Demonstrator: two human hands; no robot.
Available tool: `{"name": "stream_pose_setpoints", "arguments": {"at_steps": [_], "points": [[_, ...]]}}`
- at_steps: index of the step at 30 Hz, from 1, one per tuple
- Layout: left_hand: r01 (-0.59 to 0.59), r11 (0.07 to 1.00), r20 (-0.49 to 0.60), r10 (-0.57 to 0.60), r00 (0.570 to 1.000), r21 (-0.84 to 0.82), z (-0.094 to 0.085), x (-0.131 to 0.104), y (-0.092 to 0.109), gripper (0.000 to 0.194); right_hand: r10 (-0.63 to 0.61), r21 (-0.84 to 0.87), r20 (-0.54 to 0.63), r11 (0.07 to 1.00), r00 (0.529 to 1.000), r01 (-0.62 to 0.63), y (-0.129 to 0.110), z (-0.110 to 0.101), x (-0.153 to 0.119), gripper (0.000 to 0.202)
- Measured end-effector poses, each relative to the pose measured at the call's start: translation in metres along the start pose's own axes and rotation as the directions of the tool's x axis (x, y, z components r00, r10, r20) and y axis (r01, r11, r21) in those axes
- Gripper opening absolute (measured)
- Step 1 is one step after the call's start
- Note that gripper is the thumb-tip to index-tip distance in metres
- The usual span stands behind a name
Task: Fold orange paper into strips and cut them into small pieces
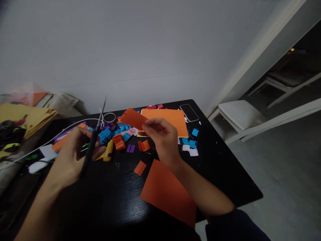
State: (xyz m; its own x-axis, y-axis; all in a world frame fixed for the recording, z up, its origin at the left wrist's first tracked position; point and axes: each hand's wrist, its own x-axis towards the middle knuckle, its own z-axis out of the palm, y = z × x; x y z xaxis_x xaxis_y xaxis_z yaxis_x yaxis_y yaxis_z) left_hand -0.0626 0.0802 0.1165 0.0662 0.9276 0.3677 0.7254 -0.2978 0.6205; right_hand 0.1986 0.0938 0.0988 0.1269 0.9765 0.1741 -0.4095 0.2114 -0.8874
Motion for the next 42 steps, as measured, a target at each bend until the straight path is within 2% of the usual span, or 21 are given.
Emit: {"name": "stream_pose_setpoints", "arguments": {"at_steps": [3, 5, 8, 12, 15, 24, 31, 37, 42], "points": [[0.008, 0.999, 0.121, -0.012, 0.993, 0.031, -0.002, 0.002, 0.0, 0.037, 0.016, 0.053, -0.023, 0.998, 1.0, -0.015, -0.003, 0.001, 0.001, 0.03], [-0.021, 0.995, 0.122, 0.01, 0.993, 0.093, -0.001, 0.004, -0.001, 0.038, 0.024, 0.039, -0.018, 0.999, 1.0, -0.023, -0.004, 0.002, 0.001, 0.036], [-0.133, 0.978, 0.107, 0.117, 0.987, 0.159, 0.004, 0.008, -0.005, 0.034, 0.004, 0.0, -0.002, 1.0, 1.0, -0.004, -0.005, 0.003, 0.0, 0.026], [-0.315, 0.926, 0.068, 0.308, 0.949, 0.21, 0.014, 0.008, -0.015, 0.034, -0.062, -0.031, 0.006, 0.998, 0.998, 0.062, -0.008, 0.008, -0.006, 0.02], [-0.373, 0.903, 0.043, 0.373, 0.927, 0.213, 0.018, 0.006, -0.018, 0.036, -0.099, -0.062, 0.024, 0.993, 0.995, 0.1, -0.014, 0.013, -0.012, 0.016], [-0.394, 0.903, 0.018, 0.397, 0.918, 0.173, 0.02, 0.002, -0.012, 0.035, -0.141, -0.019, 0.045, 0.99, 0.989, 0.142, -0.016, 0.018, -0.021, 0.019], [-0.394, 0.899, 0.044, 0.394, 0.918, 0.192, 0.022, 0.001, -0.01, 0.032, -0.129, 0.021, 0.067, 0.992, 0.989, 0.128, -0.015, 0.017, -0.02, 0.018], [-0.414, 0.881, 0.056, 0.413, 0.909, 0.229, 0.022, 0.001, -0.006, 0.025, -0.18, 0.043, 0.074, 0.983, 0.981, 0.177, -0.012, 0.017, -0.019, 0.019], [-0.41, 0.887, 0.076, 0.404, 0.912, 0.214, 0.022, 0.001, -0.005, 0.023, -0.155, 0.055, 0.074, 0.987, 0.985, 0.151, -0.011, 0.018, -0.019, 0.018]]}}
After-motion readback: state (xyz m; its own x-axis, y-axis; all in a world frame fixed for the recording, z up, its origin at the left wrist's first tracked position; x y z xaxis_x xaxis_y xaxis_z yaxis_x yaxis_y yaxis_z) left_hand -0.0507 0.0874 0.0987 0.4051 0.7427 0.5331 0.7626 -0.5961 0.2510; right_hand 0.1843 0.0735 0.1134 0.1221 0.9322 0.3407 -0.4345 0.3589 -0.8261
